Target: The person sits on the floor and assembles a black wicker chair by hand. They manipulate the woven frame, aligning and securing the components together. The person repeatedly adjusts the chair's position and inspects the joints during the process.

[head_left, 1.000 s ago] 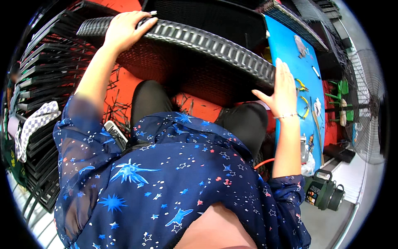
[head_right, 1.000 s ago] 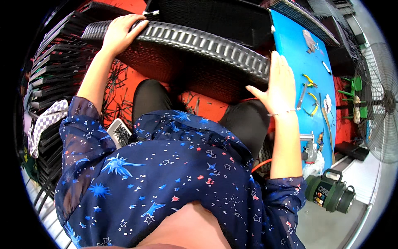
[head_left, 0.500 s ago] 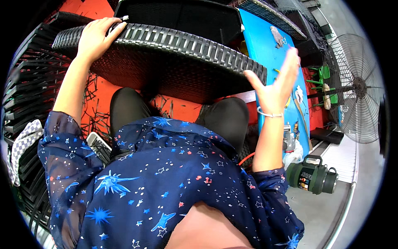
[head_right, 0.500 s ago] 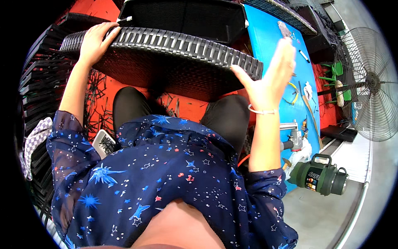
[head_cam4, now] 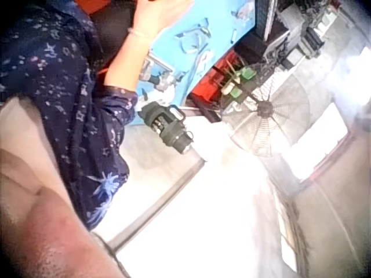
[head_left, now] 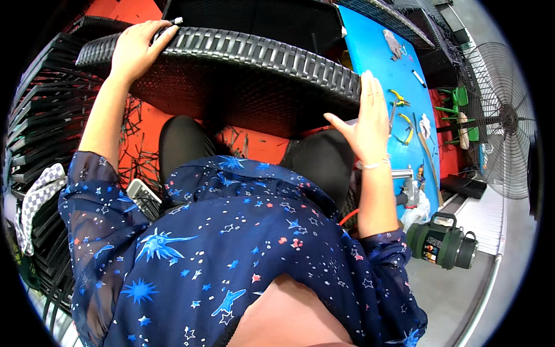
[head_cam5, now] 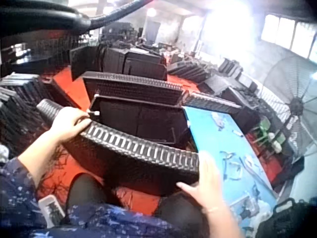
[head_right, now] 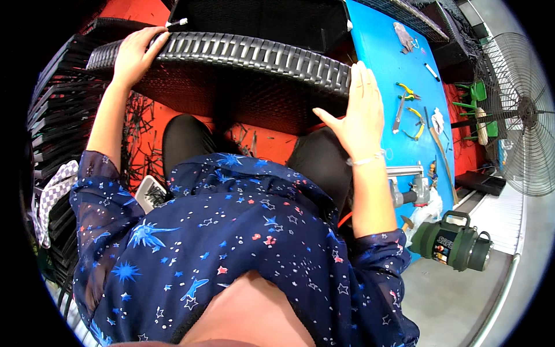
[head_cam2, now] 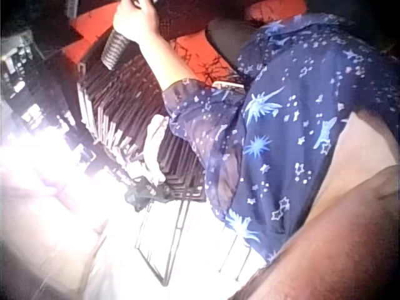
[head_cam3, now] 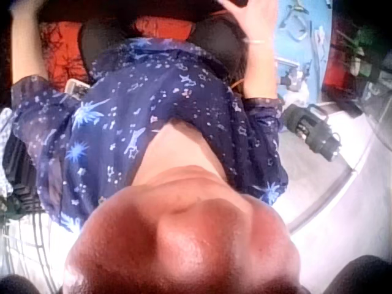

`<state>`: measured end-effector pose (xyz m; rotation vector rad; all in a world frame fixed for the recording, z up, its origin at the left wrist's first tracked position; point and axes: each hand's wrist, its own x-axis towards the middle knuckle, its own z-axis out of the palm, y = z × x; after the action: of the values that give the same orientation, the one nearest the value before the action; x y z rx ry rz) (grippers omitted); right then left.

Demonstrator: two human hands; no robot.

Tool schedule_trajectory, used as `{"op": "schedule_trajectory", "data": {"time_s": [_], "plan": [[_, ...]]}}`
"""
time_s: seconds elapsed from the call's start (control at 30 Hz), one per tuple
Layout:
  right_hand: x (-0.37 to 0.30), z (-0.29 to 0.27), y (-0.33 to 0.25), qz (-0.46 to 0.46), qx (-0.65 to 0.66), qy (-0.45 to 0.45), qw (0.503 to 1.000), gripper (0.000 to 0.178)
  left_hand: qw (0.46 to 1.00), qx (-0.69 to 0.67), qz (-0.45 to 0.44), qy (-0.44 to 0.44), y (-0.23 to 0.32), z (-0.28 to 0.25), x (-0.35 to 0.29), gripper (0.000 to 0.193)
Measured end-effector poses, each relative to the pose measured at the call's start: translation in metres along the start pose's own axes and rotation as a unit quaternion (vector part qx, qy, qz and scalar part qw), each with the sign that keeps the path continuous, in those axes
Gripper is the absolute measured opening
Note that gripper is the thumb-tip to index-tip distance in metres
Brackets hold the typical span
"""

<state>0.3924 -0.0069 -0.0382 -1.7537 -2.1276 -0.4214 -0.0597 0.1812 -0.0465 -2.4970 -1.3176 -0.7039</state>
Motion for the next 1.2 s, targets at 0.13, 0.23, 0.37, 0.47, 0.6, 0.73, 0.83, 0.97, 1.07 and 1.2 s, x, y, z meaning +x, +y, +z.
{"op": "schedule_trajectory", "data": {"time_s": [0.13, 0.23, 0.37, 0.47, 0.6, 0.73, 0.83, 0.97, 1.07, 1.2], "plan": [[0.010, 0.004, -0.004, 0.005, -0.004, 0.000, 1.000, 0.108, 0.999, 0.024, -0.006, 0.035, 0.004, 0.003, 0.001, 0.050], [0.004, 0.011, -0.001, 0.002, 0.000, 0.025, 1.000, 0.108, 0.988, -0.007, 0.038, 0.151, 0.073, -0.014, 0.013, 0.062], [0.003, 0.010, -0.007, 0.013, 0.001, 0.027, 1.000, 0.106, 0.997, -0.005, 0.073, -0.002, 0.126, 0.011, 0.001, 0.072], [0.008, 0.013, -0.004, 0.013, 0.002, 0.032, 0.999, 0.103, 0.997, -0.012, 0.073, 0.038, 0.128, 0.017, 0.004, 0.073], [0.012, 0.022, 0.003, 0.006, 0.003, 0.051, 0.999, 0.100, 0.995, -0.021, 0.084, 0.048, 0.132, 0.015, 0.002, 0.069], [0.018, 0.026, 0.006, 0.013, 0.010, 0.072, 0.997, 0.096, 0.988, -0.097, 0.083, 0.082, 0.154, 0.017, -0.006, 0.052], [0.018, 0.029, 0.007, 0.001, 0.006, 0.089, 0.996, 0.094, 0.983, -0.136, 0.072, 0.103, 0.159, 0.012, 0.004, 0.042], [0.018, 0.031, 0.010, -0.002, 0.006, 0.101, 0.995, 0.093, 0.977, -0.159, 0.098, 0.106, 0.181, 0.009, 0.031, 0.035], [0.019, 0.030, 0.008, 0.000, 0.012, 0.098, 0.995, 0.093, 0.977, -0.177, 0.107, 0.054, 0.190, 0.014, 0.043, 0.031], [0.019, 0.023, 0.005, 0.012, -0.004, 0.084, 0.996, 0.092, 0.979, -0.176, 0.104, 0.001, 0.196, 0.009, 0.054, 0.027]]}}
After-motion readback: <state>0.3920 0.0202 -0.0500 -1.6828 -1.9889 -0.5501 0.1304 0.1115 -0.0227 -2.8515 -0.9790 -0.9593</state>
